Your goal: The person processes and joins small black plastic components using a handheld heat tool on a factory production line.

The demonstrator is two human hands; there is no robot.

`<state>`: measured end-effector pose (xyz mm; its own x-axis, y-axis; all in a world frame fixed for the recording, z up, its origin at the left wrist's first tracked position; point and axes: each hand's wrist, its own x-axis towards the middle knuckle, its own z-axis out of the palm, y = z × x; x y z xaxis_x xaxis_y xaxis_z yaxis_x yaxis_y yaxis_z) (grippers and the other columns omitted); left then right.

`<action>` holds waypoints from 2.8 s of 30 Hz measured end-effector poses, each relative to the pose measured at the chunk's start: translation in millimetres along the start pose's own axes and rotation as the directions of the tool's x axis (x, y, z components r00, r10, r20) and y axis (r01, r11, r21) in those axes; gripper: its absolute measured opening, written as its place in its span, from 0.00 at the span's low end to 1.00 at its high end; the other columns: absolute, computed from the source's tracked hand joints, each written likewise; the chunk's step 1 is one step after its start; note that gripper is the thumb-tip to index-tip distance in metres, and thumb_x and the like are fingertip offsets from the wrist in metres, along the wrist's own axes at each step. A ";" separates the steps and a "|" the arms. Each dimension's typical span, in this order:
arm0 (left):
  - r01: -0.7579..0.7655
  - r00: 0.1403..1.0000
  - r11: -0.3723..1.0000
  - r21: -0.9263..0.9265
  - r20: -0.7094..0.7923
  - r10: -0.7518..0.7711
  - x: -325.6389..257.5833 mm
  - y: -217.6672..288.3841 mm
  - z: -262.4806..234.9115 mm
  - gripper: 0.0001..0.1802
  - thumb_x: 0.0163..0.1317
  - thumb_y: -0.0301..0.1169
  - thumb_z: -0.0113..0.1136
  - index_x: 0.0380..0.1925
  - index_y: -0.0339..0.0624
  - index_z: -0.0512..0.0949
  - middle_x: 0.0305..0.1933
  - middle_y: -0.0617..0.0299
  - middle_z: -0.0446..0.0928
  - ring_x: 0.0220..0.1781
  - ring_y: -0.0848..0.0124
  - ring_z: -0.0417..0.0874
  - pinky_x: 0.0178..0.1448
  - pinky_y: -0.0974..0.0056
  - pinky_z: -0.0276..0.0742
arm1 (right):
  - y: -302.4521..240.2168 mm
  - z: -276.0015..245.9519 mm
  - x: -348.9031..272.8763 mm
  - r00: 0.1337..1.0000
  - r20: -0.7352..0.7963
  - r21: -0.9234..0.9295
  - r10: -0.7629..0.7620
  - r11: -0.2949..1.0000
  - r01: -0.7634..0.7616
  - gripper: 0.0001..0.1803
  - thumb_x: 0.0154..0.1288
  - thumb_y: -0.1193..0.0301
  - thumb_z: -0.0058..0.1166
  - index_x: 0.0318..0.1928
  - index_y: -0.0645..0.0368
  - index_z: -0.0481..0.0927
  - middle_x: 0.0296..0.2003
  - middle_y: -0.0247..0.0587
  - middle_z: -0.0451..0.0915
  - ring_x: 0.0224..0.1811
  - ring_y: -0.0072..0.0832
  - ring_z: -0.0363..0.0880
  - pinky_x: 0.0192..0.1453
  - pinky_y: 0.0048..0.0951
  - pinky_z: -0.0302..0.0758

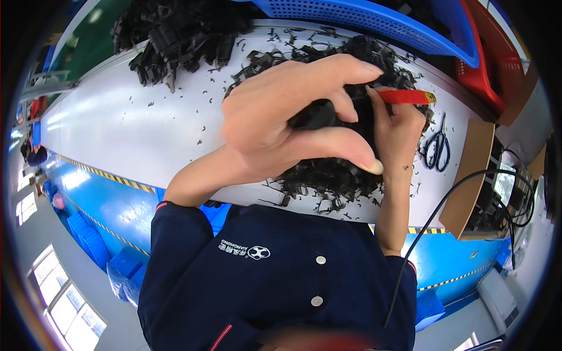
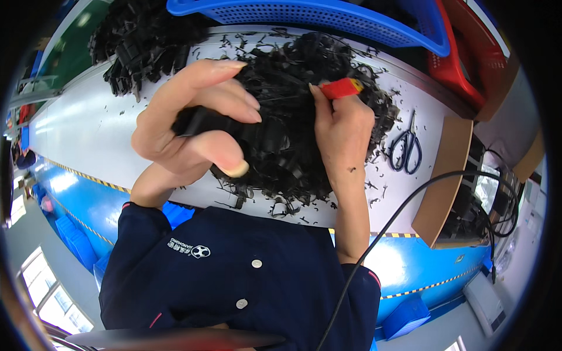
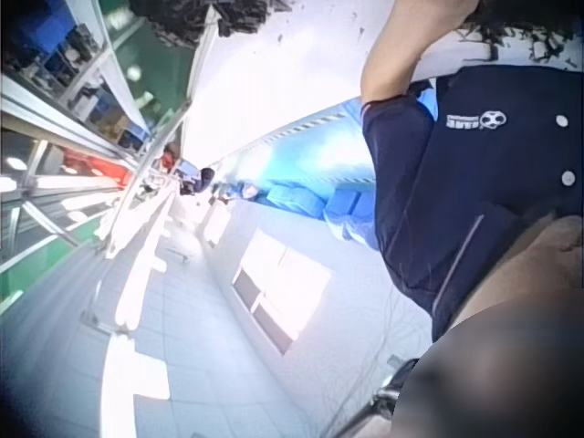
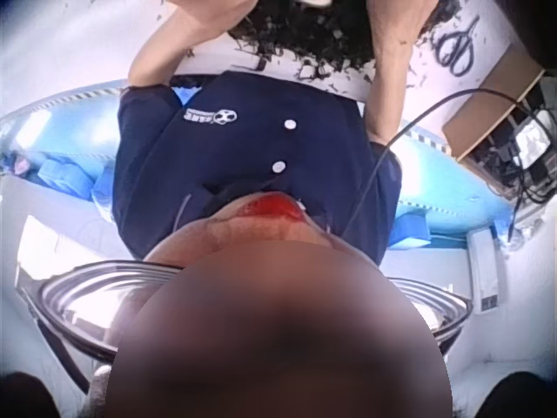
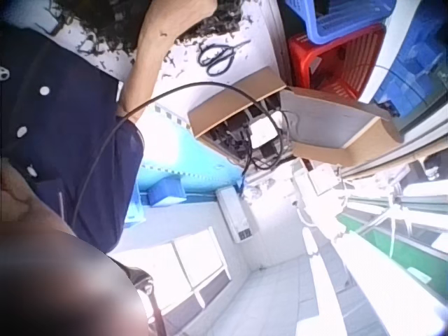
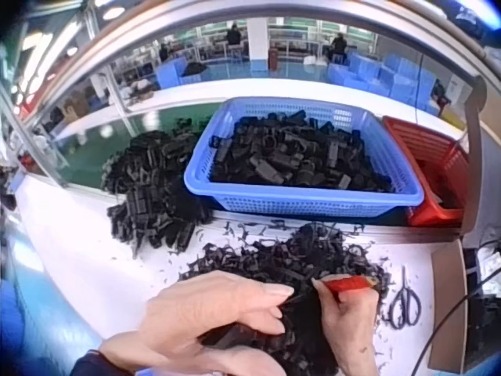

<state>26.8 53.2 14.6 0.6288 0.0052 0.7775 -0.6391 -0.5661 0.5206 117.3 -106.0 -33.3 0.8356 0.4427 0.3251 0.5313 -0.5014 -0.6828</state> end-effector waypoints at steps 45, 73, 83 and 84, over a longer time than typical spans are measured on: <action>0.342 0.890 0.909 0.238 0.228 -0.394 -9.6 18.5 12.4 0.36 0.25 0.38 0.72 0.41 0.41 0.71 0.38 0.62 0.76 0.28 0.66 0.77 0.30 0.72 0.73 | -37.7 -19.5 -15.8 0.965 -0.254 0.521 0.073 0.851 0.072 0.08 0.58 0.76 0.49 0.31 0.72 0.77 0.23 0.42 0.76 0.14 0.16 0.63 0.20 0.14 0.58; 0.604 0.663 0.360 -0.711 0.197 -0.723 1.8 20.0 13.2 0.14 0.48 0.20 0.60 0.37 0.31 0.71 0.36 0.54 0.72 0.29 0.71 0.78 0.34 0.71 0.78 | -37.5 -41.4 -22.9 0.994 0.105 0.901 0.038 0.419 -0.111 0.17 0.63 0.64 0.43 0.33 0.68 0.75 0.35 0.59 0.75 0.14 0.21 0.65 0.16 0.15 0.59; 0.425 0.896 0.773 -0.470 0.098 -0.433 -9.6 15.8 19.1 0.17 0.42 0.09 0.57 0.35 0.33 0.73 0.38 0.52 0.69 0.38 0.70 0.75 0.43 0.71 0.75 | -38.9 -47.7 -26.8 0.979 0.138 0.888 0.149 0.418 -0.189 0.17 0.63 0.63 0.41 0.33 0.68 0.75 0.36 0.55 0.76 0.13 0.17 0.62 0.15 0.14 0.54; 0.430 0.894 0.769 -0.473 0.105 -0.435 -10.4 14.5 18.4 0.17 0.42 0.09 0.57 0.35 0.33 0.73 0.38 0.52 0.69 0.38 0.70 0.75 0.43 0.71 0.75 | -38.5 -47.8 -27.3 0.978 0.138 0.888 0.157 0.418 -0.192 0.17 0.63 0.63 0.41 0.33 0.68 0.75 0.36 0.55 0.76 0.13 0.17 0.62 0.15 0.14 0.54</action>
<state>19.2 29.7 7.6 0.8869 0.1645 0.4317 -0.4307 -0.0436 0.9014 80.7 -134.3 15.4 0.8815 0.4566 0.1207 -0.0621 0.3654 -0.9288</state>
